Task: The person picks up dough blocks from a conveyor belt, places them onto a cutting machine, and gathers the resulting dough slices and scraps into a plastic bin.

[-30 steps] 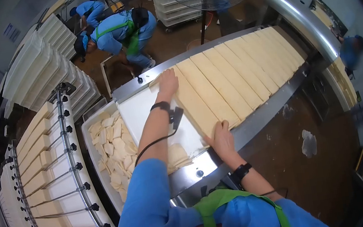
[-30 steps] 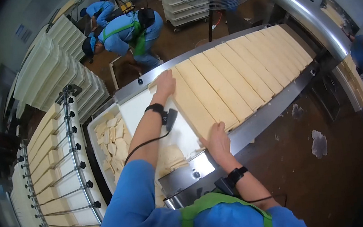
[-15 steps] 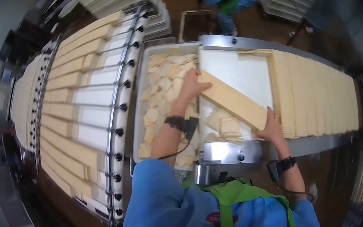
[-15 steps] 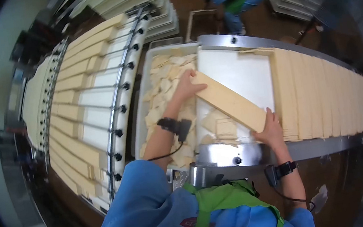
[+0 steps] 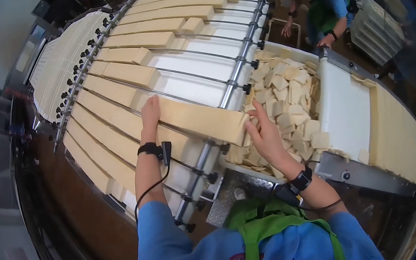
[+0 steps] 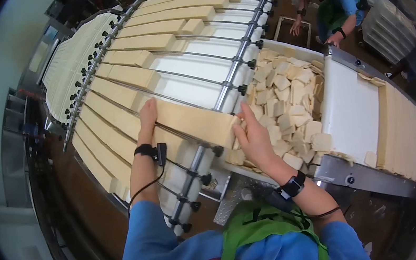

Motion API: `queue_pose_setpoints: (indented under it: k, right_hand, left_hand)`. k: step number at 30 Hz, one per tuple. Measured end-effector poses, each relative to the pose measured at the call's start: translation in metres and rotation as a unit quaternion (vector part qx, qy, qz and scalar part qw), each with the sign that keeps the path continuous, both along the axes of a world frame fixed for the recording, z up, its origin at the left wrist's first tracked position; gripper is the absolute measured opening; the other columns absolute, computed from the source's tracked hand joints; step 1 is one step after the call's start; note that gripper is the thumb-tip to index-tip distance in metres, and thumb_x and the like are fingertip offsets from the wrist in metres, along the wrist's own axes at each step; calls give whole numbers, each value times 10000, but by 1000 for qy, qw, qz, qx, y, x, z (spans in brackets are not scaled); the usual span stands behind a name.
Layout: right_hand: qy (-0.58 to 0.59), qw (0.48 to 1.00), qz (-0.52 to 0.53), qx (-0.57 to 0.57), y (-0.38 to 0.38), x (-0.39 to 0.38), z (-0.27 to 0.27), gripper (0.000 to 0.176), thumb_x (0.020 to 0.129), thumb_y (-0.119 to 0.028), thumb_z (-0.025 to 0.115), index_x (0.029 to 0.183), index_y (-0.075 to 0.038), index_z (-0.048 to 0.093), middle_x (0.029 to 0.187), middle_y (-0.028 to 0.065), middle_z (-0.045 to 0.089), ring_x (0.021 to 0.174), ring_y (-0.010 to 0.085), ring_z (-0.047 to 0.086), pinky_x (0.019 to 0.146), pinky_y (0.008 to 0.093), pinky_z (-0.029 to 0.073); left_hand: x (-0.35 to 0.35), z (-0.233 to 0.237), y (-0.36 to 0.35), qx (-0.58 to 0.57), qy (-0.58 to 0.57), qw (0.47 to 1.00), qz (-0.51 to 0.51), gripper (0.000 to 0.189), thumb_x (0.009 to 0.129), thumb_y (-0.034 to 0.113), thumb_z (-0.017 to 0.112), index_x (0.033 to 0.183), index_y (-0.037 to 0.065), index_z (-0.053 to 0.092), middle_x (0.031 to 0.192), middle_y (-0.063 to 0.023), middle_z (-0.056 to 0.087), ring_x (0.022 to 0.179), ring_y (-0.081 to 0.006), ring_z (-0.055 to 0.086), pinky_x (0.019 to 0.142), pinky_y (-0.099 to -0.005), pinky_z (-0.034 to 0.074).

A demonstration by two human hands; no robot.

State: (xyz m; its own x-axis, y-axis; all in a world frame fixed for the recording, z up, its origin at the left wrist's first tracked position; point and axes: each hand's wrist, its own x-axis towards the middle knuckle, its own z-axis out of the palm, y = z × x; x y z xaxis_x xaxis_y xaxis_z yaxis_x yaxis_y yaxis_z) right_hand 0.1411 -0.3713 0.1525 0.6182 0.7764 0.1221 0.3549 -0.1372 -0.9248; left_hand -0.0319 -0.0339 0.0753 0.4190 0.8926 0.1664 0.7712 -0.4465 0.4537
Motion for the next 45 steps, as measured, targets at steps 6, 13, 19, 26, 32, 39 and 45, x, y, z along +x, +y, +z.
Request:
queue_pose_setpoints:
  k: [6,13,19,26,32,39,45]
  right_hand:
    - [77,997,12,1,59,-26,-25,445,797,-72,511,1222,-22,391,994,112,580,598,195,550,588,274,443]
    - [-5,1000,-18,19,81,23,-53,423,782,-174,567,1168,-31,470,1135,132,541,963,266,552,789,346,440]
    - [-92,933,-41,-346,-17,29,-128,645,742,-381,621,1216,-8,393,1172,240,443,1096,361,416,908,417,348]
    - [-316,913,29,-255,-35,-16,-245,239,721,-196,552,910,-56,511,862,128,543,876,285,527,752,424,402]
    - [-324,927,-16,-190,3,62,-244,223,731,-257,587,811,-70,498,794,112,546,797,287,542,697,389,434]
    - [-473,852,-32,-223,92,216,-286,196,767,-259,551,889,-109,521,846,92,577,808,267,570,684,389,454]
    - [-575,734,-267,-243,144,257,-292,334,759,-151,492,1088,-91,489,1121,159,490,1061,318,437,865,448,333]
  left_hand:
    - [-16,50,41,236,347,900,-116,394,832,413,462,921,58,609,857,-174,622,960,-347,517,804,-467,386]
    - [29,54,-133,161,-31,868,-468,309,697,121,611,999,64,573,1126,-172,513,1083,-362,436,889,-428,341]
    - [31,15,-154,166,16,879,-446,351,705,87,578,1055,72,559,1238,-164,442,1153,-342,391,930,-442,301]
    - [8,35,-168,121,67,891,-433,434,757,208,599,1147,44,499,1311,-221,338,1212,-400,300,964,-499,253]
    - [-76,48,-208,30,114,880,-459,580,691,156,641,1232,104,438,1364,-230,238,1245,-455,207,980,-551,212]
    - [-101,24,-224,-73,171,904,-386,613,631,44,640,1204,146,446,1392,-249,148,1261,-508,102,994,-589,149]
    - [-100,43,-215,-73,125,902,-406,442,754,168,614,1139,-22,511,1335,-298,254,1224,-419,285,1001,-459,255]
